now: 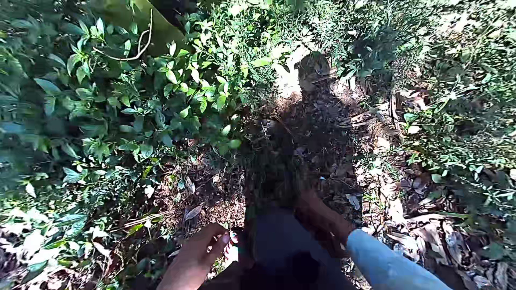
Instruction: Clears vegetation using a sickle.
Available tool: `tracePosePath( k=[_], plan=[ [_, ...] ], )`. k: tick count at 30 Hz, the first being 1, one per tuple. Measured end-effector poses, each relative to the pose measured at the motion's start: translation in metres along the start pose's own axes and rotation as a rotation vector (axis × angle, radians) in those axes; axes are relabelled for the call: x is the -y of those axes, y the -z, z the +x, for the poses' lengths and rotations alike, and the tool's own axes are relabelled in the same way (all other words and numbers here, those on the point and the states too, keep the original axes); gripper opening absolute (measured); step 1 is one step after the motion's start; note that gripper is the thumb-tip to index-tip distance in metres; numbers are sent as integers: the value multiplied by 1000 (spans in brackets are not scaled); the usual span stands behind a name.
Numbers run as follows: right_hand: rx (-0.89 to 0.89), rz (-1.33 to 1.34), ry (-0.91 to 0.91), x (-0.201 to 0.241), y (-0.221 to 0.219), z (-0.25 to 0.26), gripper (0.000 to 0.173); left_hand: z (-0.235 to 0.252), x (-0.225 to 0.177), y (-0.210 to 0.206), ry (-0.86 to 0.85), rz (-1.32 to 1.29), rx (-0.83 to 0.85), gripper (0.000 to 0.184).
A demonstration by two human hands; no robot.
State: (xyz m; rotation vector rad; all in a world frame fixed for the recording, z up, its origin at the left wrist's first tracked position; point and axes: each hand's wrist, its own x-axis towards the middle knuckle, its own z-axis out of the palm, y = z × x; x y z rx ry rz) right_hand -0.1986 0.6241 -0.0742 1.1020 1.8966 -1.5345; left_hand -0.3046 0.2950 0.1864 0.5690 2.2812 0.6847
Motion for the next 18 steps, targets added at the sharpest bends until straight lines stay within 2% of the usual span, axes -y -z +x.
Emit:
tracePosePath(
  k=[2, 4, 6, 8, 9, 11, 12, 13, 14, 15, 18],
  plan=[
    [-203, 245, 65, 27, 50, -2, 53, 0, 1, 2, -19, -2, 6, 34],
    [-437, 503, 118, 74, 92, 18, 44, -7, 1, 4, -25, -16, -6, 34],
    [-568, 713, 144, 123, 116, 48, 50, -14, -2, 3, -14, -28, -28, 32],
    [-449, 712, 58, 167, 92, 65, 46, -18, -3, 1, -17, -32, -24, 31],
    [-260, 589, 4, 173, 59, 67, 47, -18, -3, 0, -36, -24, -29, 32],
    [-15, 140, 83, 135, -28, 81, 51, -19, -7, -2, -76, -27, -40, 33],
    [72, -42, 122, 111, -52, 79, 53, -17, -8, -3, -105, -27, -56, 34],
    [134, -170, 133, 93, -55, 71, 57, -14, -6, -5, -125, -20, -67, 34],
    [157, -259, 133, 76, -39, 58, 62, -13, -4, -7, -139, -14, -60, 35],
    [101, -266, 143, 59, -14, 46, 61, -11, -1, -8, -146, -6, -53, 35],
    [-170, -95, 152, 45, 77, 20, 63, -12, 1, -3, -66, 4, -20, 35]
  ],
)
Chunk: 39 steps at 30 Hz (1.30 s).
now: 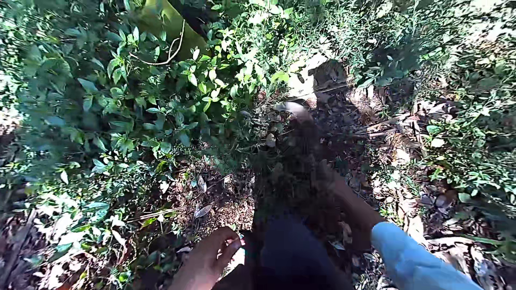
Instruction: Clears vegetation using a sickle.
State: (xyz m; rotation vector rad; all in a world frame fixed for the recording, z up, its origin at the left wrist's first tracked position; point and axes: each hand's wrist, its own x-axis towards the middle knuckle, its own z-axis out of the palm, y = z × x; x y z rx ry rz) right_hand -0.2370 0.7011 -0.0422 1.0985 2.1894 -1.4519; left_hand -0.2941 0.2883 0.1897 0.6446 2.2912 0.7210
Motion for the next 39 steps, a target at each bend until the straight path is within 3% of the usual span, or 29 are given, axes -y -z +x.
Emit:
tracePosePath(
  k=[3, 5, 7, 9, 11, 12, 13, 16, 19, 21, 23, 25, 28, 29, 31, 33, 35, 39],
  plan=[
    [-329, 374, -11, 41, 51, 23, 44, -9, 1, 3, 39, -18, -9, 35],
    [-393, 686, -81, 90, 51, 51, 41, -15, 3, 3, 57, -29, -12, 35],
    [-204, 687, -126, 115, -1, 73, 38, -20, 4, 0, 62, -21, -38, 36],
    [61, 411, 142, 64, -106, 65, 45, -22, 1, -5, 48, -27, -56, 38],
    [435, -12, 139, 34, -157, 18, 59, -15, -3, -5, 6, -24, -81, 37],
    [478, -166, 148, 18, -160, 0, 68, -13, -2, -5, -4, -12, -82, 37],
    [475, -288, 156, 0, -143, -13, 76, -10, -2, -6, 1, -4, -64, 37],
    [286, -416, 30, -39, -46, -27, 68, -3, -2, -7, 61, 3, -8, 38],
    [-20, -146, -57, -33, 30, -27, 61, -1, 3, -5, 108, 20, 31, 38],
    [-205, 156, -101, 1, 51, -17, 46, -5, 3, -6, 102, 11, 6, 38],
    [-276, 469, -113, 33, 46, 18, 45, -10, -1, -8, 99, 5, -22, 40],
    [-213, 551, -115, 38, -10, 50, 45, -11, -5, -11, 85, 23, -44, 41],
    [325, 79, 7, -13, -119, 0, 51, -3, -14, -16, 63, 30, -23, 40],
    [465, -30, 47, -30, -132, -30, 52, 1, -16, -17, 51, 22, -12, 40],
    [549, -177, 82, -59, -118, -65, 53, 5, -14, -17, 29, 17, 2, 38],
    [449, -230, -36, -72, -68, -73, 59, 6, -12, -13, 71, 21, 46, 38],
    [222, -67, -99, -61, -21, -59, 57, 3, -7, -6, 141, 19, 96, 42],
    [-126, 471, -152, 33, 18, 20, 32, -12, -3, -4, 192, 14, 89, 43]
  ],
)
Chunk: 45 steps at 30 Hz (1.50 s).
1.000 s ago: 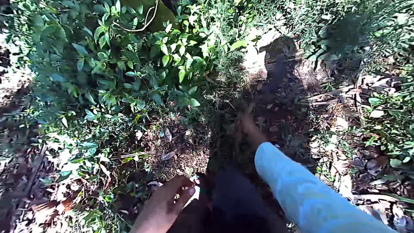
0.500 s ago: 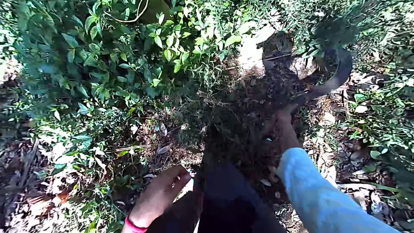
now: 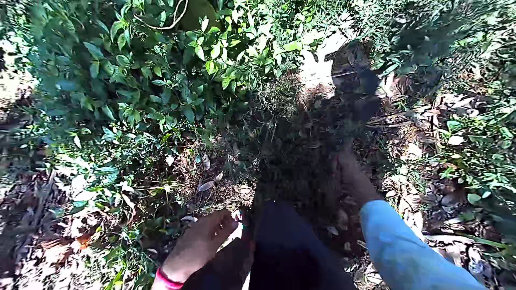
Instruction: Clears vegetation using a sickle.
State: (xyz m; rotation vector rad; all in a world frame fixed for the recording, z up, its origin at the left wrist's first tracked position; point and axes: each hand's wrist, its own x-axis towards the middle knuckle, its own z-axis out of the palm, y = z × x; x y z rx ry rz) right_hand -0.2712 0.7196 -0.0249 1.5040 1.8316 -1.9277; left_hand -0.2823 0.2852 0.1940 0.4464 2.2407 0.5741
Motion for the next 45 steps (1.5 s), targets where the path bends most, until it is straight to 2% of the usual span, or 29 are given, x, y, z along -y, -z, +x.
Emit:
tracePosePath(
  k=[1, 2, 4, 5, 6, 7, 8, 10, 12, 14, 16, 18, 19, 21, 23, 25, 27, 29, 32, 34, 35, 37, 39, 40, 42, 45],
  plan=[
    [3, 103, -20, 14, -20, 20, 34, -3, -1, -1, -4, 9, -6, 43],
    [44, 83, 32, 11, -51, 32, 35, -5, -2, -2, -6, 20, -10, 43],
    [178, -164, 222, -48, -114, 34, 43, -6, -4, -5, -4, 23, -11, 43],
    [369, -411, 153, -67, -125, 12, 52, -4, -4, -8, -14, 9, -14, 43],
    [512, -614, 107, -84, -125, -9, 61, -2, -4, -8, -30, -1, -11, 42],
    [583, -760, 120, -98, -115, -28, 69, 0, -2, -7, -44, -1, 2, 41],
    [586, -834, 136, -108, -91, -41, 70, 3, -1, -5, -37, 1, 38, 41],
    [467, -920, 162, -105, -24, -45, 64, 9, 1, 0, -5, 15, 92, 42],
    [282, -832, 184, -83, 25, -33, 66, 10, 3, 4, 8, 19, 78, 42],
    [102, -559, 146, -44, 33, -20, 63, 8, 2, 5, 14, 8, 73, 43],
    [10, -235, 117, -5, 10, -1, 45, 5, 3, 6, 17, 13, 74, 46],
    [57, -86, 44, -1, -34, 22, 39, 3, 1, 6, 15, 26, 77, 48],
    [104, -131, 19, -25, -57, 23, 42, 1, 0, 4, 13, 25, 79, 48],
    [321, -475, -23, -98, -78, -15, 56, 3, -3, 4, 5, 10, 88, 47],
    [530, -806, -37, -164, -52, -64, 61, 7, -1, 5, -7, -1, 99, 46],
    [588, -1003, -13, -184, -11, -79, 60, 13, 3, 9, 24, 3, 105, 44],
    [489, -989, 1, -170, 23, -74, 59, 14, 5, 10, 79, -10, 46, 42],
    [309, -699, 32, -124, 32, -59, 58, 11, 6, 9, 100, -40, -125, 42],
    [11, -219, 73, -28, 10, -40, 51, 2, 15, 3, 89, -77, -330, 45],
    [-110, 12, 65, 11, -21, -10, 49, -2, 18, 1, 96, -88, -409, 45],
    [-85, 34, 60, 9, -39, 5, 51, -4, 18, -1, 101, -97, -436, 45],
    [100, -215, 52, -53, -78, 8, 49, -5, 15, -3, 96, -117, -468, 44],
    [454, -612, -20, -115, -82, -31, 55, 0, 10, -1, 68, -147, -496, 40],
    [538, -726, -32, -129, -76, -48, 58, 4, 9, 1, 53, -158, -504, 39],
    [489, -709, -52, -131, -41, -66, 61, 8, 9, 1, 31, -157, -479, 37],
    [218, -385, -3, -79, 4, -43, 54, 4, 8, 4, 39, -156, -480, 35]
  ],
)
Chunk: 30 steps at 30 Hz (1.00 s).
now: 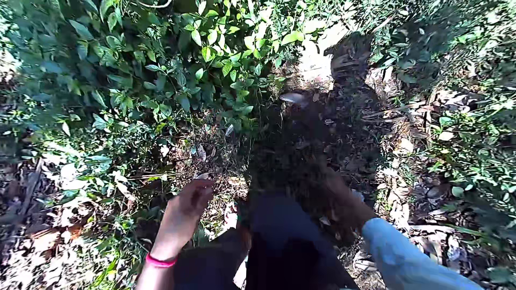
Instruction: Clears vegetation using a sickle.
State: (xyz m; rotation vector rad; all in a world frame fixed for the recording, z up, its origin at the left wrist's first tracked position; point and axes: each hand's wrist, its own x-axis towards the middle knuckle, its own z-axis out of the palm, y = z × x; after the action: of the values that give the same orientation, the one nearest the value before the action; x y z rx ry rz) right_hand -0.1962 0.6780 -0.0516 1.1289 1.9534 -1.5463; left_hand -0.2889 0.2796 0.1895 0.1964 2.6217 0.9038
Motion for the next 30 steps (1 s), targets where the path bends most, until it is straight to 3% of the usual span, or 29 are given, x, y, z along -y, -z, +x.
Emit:
tracePosePath(
  k=[3, 5, 7, 10, 12, 15, 19, 21, 22, 24, 26, 28, 30],
  plan=[
    [-250, 414, 2, 79, 33, 27, 36, -7, 3, 1, 1, 11, -23, 37],
    [-292, 494, -5, 103, 6, 57, 39, -10, 3, -1, 8, 6, -25, 38],
    [-74, 252, 62, 62, -62, 68, 46, -12, -1, -4, 12, -11, -20, 37],
    [421, -269, 199, -16, -123, 12, 53, -7, -6, -6, 6, -9, -5, 34],
    [488, -548, 206, -21, -105, -30, 52, -4, -6, -5, 7, 4, 23, 33],
    [393, -730, 149, -33, -54, -22, 56, -7, -6, -2, 34, 15, 17, 33],
    [0, -137, 144, 10, -5, 9, 61, -45, 1, 9, 34, 39, -98, 34],
    [-147, 267, 176, 66, 1, 18, 39, -73, 2, 15, 23, 10, -160, 36],
    [-169, 424, 173, 93, -1, 19, 33, -82, 2, 15, 22, -23, -191, 36],
    [-119, 523, 191, 114, -15, 32, 38, -80, 6, 3, 42, -90, -257, 33],
    [-70, 350, 171, 90, -77, 63, 30, -58, 20, -15, 47, -49, -270, 31],
    [208, -154, 84, 34, -133, 36, 47, -41, 33, -22, 39, 0, -250, 29],
    [432, -504, 62, -16, -159, -1, 55, -38, 42, -15, 57, -56, -259, 32]
  ],
)
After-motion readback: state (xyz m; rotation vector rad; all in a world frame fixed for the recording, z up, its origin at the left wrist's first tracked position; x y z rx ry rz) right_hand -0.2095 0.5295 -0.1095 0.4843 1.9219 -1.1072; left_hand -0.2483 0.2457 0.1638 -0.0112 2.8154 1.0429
